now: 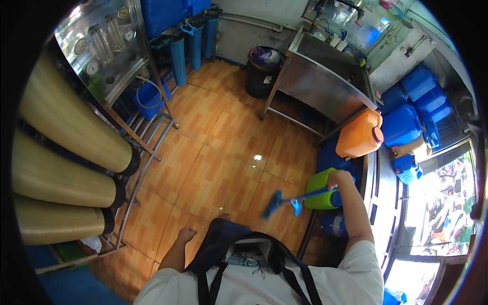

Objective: The person mops a tiled floor using a blue mop, moving back and forth across the room. They navigate around large water tanks and containers, briefly exit the room, and continue mopping the interior area.

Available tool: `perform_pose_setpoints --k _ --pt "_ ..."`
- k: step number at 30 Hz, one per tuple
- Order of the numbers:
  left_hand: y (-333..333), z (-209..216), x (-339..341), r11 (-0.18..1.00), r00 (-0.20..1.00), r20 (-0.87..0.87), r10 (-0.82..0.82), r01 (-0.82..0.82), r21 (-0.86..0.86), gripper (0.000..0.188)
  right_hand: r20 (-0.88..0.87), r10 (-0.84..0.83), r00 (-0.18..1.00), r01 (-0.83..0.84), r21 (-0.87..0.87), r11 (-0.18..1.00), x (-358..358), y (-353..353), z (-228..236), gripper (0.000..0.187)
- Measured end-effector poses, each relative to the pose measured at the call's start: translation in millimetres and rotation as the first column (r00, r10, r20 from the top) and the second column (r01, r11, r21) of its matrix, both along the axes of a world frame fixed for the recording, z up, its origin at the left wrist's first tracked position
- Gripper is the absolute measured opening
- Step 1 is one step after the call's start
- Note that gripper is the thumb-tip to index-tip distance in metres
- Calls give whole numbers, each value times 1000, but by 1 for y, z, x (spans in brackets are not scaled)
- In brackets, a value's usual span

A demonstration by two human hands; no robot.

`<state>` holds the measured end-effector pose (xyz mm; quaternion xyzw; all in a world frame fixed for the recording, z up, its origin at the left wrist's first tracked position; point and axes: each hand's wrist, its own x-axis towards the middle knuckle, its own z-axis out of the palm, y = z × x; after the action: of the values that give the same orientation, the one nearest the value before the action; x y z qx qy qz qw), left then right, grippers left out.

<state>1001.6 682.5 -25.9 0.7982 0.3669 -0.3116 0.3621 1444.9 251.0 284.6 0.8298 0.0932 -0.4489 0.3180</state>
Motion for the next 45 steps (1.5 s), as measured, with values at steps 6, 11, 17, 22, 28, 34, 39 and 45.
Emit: perform_pose_setpoints --k 6,11,17,22,28,34,39,45 --pt "53 -1 -1 999 999 -39 -18 20 44 31 -14 -245 969 214 532 819 10 28 -95 31" --pt "76 11 -7 996 996 53 69 -72 58 30 -203 -612 765 541 719 437 -11 98 -212 37" --pt "63 14 -27 989 994 34 108 -111 93 32 -228 -670 707 599 697 395 -33 128 -277 41" --pt "34 -1 -47 996 999 29 21 -24 87 32 -150 -577 803 481 736 477 -143 -1 -264 38" --pt "-27 -16 -59 1000 992 125 3 -3 -2 30 -236 -682 692 650 616 446 -330 -221 -166 48" --pt "-108 -14 -92 997 995 97 22 -14 -78 30 -157 -749 643 761 246 601 -438 -358 -56 49" --pt "-131 -11 -144 996 999 51 11 -6 -94 34 -87 -533 842 533 -27 846 -426 -390 -50 45" --pt "-112 -20 -205 997 998 -24 62 -61 41 33 -330 72 941 -135 -170 976 -306 -254 -76 32"
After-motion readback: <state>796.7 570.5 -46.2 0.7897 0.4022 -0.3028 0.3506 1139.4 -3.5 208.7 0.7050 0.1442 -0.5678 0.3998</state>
